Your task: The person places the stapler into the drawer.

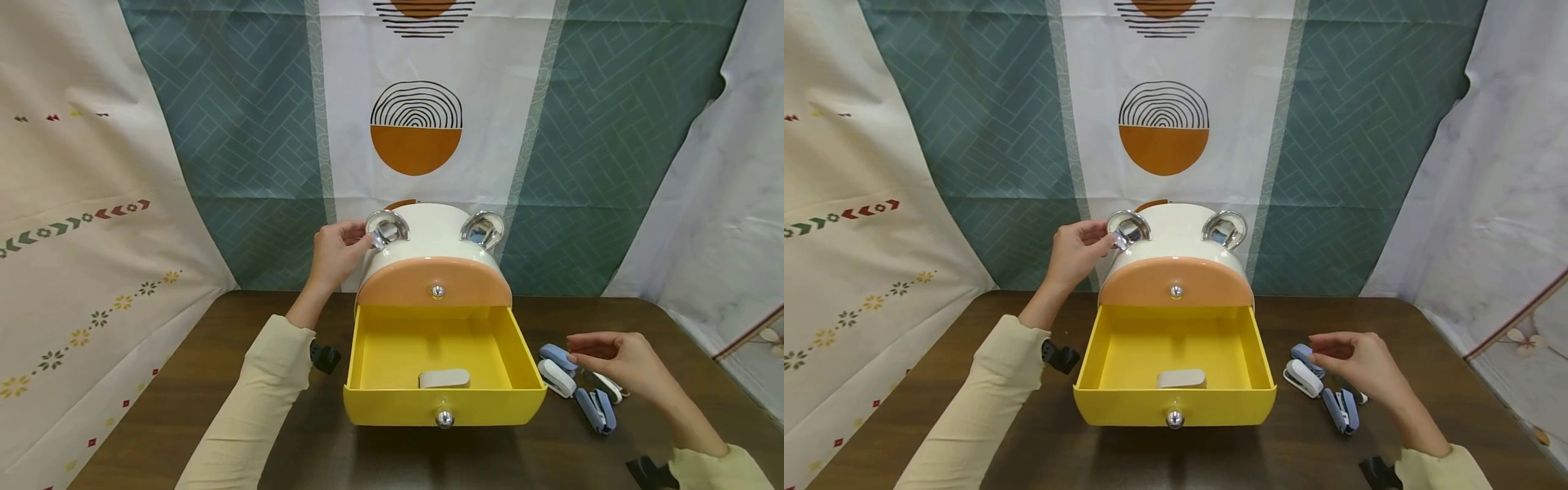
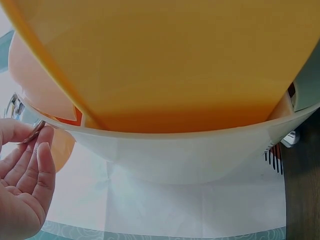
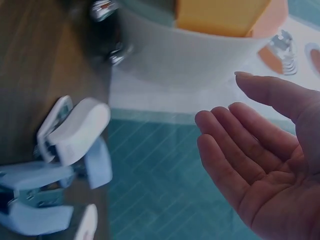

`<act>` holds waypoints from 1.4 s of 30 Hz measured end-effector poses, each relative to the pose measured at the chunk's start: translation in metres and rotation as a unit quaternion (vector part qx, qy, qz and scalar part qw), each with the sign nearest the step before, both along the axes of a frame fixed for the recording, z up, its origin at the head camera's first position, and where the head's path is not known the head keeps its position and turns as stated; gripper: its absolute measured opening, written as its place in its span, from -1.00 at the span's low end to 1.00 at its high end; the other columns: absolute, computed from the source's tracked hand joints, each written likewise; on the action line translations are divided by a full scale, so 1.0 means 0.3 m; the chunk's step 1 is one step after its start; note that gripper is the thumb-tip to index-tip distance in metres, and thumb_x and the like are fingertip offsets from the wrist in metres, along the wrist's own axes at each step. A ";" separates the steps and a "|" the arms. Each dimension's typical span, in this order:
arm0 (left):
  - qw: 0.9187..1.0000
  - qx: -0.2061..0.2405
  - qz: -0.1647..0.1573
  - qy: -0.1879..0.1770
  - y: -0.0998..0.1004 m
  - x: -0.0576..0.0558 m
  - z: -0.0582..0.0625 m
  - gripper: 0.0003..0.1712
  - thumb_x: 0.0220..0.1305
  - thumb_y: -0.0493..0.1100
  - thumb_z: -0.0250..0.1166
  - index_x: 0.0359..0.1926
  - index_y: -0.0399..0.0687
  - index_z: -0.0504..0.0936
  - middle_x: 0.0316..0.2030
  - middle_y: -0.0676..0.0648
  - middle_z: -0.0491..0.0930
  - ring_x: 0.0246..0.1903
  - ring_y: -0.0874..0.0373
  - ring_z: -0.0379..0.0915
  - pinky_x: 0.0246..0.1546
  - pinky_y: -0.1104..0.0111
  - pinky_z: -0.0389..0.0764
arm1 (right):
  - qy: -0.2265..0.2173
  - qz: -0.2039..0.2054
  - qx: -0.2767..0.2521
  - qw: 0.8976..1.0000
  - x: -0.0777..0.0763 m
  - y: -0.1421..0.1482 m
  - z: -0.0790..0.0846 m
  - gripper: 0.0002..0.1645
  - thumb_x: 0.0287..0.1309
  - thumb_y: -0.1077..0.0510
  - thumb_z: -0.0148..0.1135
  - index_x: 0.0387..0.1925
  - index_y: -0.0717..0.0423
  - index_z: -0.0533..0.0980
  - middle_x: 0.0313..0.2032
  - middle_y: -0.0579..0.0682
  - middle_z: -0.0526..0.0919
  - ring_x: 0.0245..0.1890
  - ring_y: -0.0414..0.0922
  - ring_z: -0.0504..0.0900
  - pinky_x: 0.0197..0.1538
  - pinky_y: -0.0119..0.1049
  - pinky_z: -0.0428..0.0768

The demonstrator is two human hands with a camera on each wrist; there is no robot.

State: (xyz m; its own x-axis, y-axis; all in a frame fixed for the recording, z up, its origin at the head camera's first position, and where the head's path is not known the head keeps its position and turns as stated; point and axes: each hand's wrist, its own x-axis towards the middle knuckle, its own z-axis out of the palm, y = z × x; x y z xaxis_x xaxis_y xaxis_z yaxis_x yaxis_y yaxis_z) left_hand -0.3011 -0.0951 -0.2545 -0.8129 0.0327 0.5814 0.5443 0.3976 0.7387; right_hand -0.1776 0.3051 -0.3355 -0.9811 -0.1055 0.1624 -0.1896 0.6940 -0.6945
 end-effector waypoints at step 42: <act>1.000 -0.001 0.006 -0.001 0.002 0.002 -0.004 -0.70 0.09 -0.27 0.24 -0.15 -0.37 0.62 -0.30 -0.25 0.64 -0.30 0.00 0.60 -0.23 0.27 0.60 | -0.048 -0.005 0.166 0.985 -0.096 0.022 -0.188 -0.69 -0.29 0.23 0.42 -0.42 0.38 0.61 -0.54 0.04 0.64 -0.58 -0.17 0.53 -0.54 -0.32 0.54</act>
State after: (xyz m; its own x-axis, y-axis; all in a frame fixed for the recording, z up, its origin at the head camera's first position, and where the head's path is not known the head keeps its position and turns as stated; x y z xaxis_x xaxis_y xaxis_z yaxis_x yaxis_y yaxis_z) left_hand -0.3004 -0.0945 -0.2556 -0.8149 0.0246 0.5791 0.5375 0.4060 0.7391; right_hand -0.2064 0.3117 -0.3918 -0.9914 -0.1281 0.0273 -0.1269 0.8876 -0.4428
